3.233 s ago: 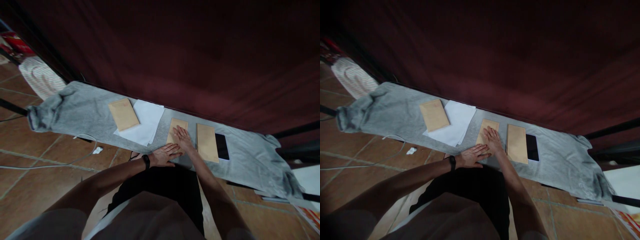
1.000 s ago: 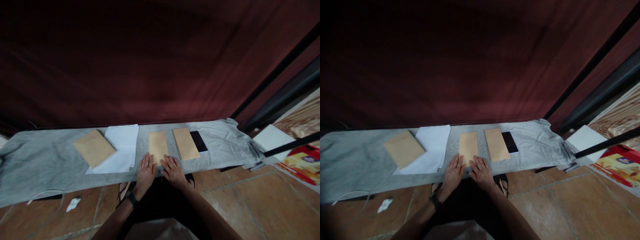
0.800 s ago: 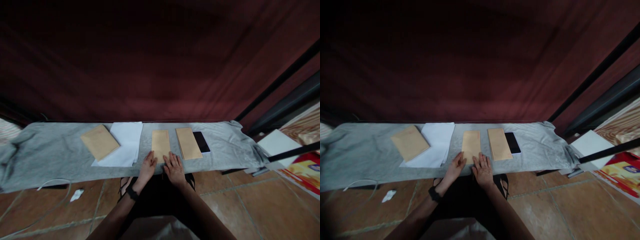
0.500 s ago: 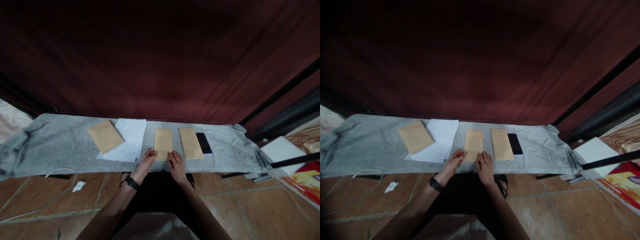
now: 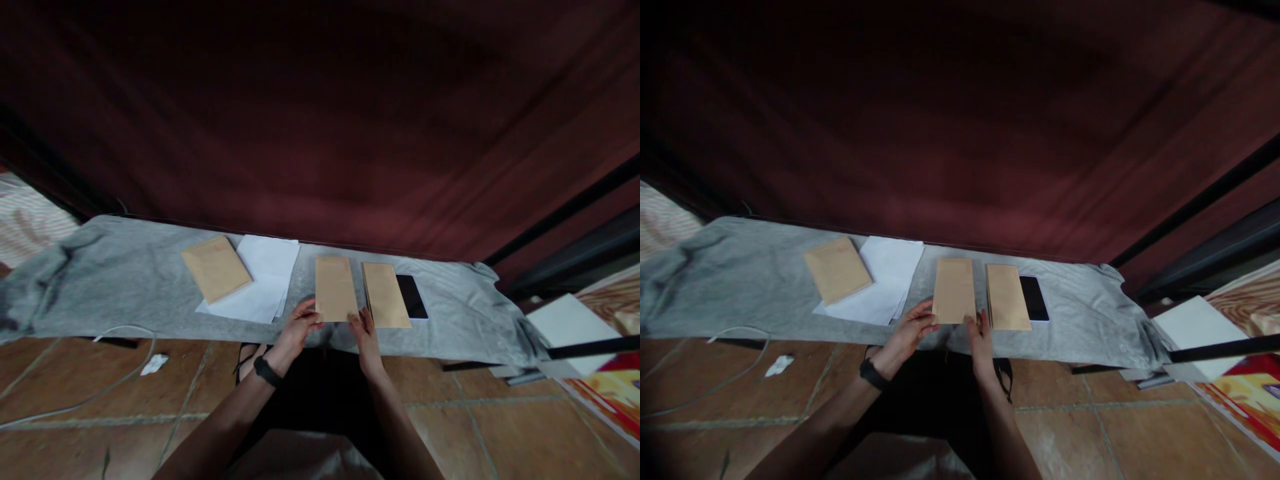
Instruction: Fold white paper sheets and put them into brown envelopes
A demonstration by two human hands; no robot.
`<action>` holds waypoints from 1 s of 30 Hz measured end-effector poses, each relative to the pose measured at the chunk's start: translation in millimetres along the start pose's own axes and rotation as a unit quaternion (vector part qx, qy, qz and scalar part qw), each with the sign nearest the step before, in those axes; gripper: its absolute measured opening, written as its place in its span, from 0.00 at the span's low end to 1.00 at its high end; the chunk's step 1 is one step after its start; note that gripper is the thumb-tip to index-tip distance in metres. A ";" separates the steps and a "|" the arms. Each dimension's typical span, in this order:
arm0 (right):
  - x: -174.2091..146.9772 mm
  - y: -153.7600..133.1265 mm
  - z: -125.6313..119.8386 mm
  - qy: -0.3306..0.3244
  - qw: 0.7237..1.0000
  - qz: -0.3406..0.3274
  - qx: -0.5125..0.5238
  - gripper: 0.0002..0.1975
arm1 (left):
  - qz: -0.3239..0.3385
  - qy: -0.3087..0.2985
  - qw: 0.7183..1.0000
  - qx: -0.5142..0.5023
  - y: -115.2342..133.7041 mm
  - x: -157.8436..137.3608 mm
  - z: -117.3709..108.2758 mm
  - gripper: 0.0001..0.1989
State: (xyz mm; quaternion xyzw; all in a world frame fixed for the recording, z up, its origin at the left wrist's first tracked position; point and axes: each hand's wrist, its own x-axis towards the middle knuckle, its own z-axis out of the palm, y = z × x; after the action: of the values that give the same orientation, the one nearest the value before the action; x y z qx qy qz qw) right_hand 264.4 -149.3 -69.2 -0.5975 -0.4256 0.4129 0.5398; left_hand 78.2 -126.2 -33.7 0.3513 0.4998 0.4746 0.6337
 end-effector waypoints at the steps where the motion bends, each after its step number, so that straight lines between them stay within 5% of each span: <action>1: -2.3 -3.8 0.3 -0.017 0.999 0.014 0.026 0.28 | -0.001 -0.007 1.000 -0.019 -1.9 -1.8 1.7 0.26; 5: -7.9 -24.1 8.6 -0.060 0.993 0.039 0.095 0.23 | -0.024 -0.027 0.998 -0.048 -11.4 -7.6 16.8 0.24; 9: -4.2 -50.8 13.4 -0.014 0.995 -0.073 -0.070 0.24 | -0.040 -0.002 0.995 -0.095 -12.2 -8.9 28.2 0.18; 11: -3.2 -58.3 13.4 -0.016 0.956 -0.181 -0.230 0.25 | -0.030 0.026 0.991 -0.130 -9.3 -6.5 27.0 0.18; 14: -8.2 -51.8 17.5 -0.023 0.863 -0.269 -0.427 0.32 | -0.003 0.090 0.985 -0.147 -7.9 0.8 18.9 0.17; 17: -20.1 -27.9 28.6 -0.017 0.800 -0.280 -0.530 0.33 | 0.059 0.175 0.982 -0.032 -13.5 9.4 9.4 0.18; 19: -29.0 -10.7 36.2 -0.009 0.782 -0.280 -0.557 0.31 | 0.107 0.186 0.971 0.109 -18.8 13.1 5.7 0.19; 22: -37.5 7.4 41.2 -0.013 0.777 -0.285 -0.561 0.29 | 0.172 0.089 0.925 0.327 -24.4 14.8 7.0 0.22; 25: -37.9 16.0 35.7 -0.037 0.781 -0.302 -0.546 0.31 | 0.224 -0.031 0.836 0.500 -25.7 16.9 14.8 0.25; 30: -31.2 21.3 20.8 -0.066 0.788 -0.334 -0.514 0.27 | 0.245 -0.061 0.705 0.662 -22.1 38.3 26.0 0.27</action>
State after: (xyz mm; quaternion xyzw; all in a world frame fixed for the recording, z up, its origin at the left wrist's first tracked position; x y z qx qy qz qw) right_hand 236.7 -174.2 -91.0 -0.5786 -0.7823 -0.0342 0.2281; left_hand 110.8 -95.6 -59.0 0.8190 0.5420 0.1380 0.1284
